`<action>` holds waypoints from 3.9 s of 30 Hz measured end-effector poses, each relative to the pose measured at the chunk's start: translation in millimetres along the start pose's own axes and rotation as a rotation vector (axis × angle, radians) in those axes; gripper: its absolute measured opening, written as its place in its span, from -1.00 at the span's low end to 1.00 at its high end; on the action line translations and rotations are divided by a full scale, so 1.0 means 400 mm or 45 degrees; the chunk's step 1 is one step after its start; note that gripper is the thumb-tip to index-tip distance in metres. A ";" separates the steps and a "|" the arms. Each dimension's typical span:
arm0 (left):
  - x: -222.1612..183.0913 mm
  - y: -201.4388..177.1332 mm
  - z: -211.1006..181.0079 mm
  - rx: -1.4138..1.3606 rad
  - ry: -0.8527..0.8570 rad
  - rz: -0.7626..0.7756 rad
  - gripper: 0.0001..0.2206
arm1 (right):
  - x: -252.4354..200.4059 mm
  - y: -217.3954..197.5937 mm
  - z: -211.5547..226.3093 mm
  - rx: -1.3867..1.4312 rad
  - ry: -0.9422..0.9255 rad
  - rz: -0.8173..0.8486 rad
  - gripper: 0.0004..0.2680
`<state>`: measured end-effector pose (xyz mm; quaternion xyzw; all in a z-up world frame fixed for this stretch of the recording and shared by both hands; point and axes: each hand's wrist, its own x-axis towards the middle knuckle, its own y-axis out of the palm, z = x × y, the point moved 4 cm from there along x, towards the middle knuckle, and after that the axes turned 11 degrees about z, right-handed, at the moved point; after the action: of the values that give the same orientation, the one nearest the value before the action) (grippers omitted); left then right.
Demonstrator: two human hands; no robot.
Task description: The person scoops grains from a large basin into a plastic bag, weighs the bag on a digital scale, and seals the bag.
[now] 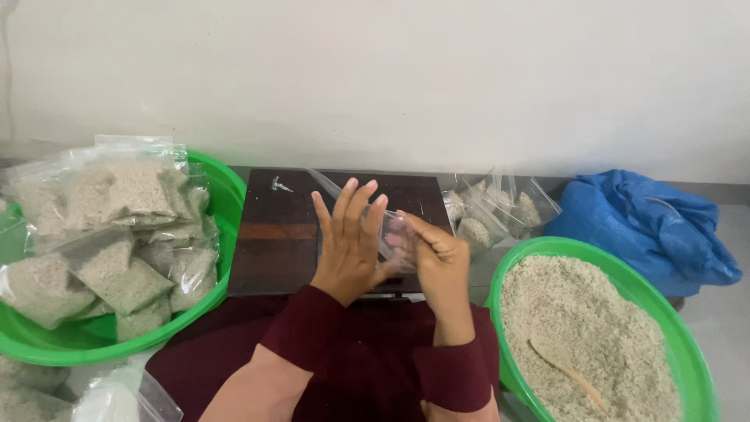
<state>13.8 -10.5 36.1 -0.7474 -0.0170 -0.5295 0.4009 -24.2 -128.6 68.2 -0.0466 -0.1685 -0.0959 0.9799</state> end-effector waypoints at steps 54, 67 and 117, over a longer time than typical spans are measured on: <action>0.102 0.494 -0.582 -0.982 0.170 0.238 -0.11 | -0.245 -0.717 -0.084 -0.619 0.315 -0.715 -0.76; -0.001 0.646 -0.551 -1.131 -0.319 0.490 0.12 | -0.347 -0.956 -0.388 -0.744 0.767 -0.737 -0.68; -0.105 0.819 -0.636 -0.474 0.157 1.248 0.13 | -0.480 -0.927 -0.256 -1.640 0.939 -0.517 -0.83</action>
<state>-55.4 -372.8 -158.1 -0.6938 0.4524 -0.3170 0.4620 -244.3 -470.7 -71.2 -0.5411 0.2531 -0.3624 0.7154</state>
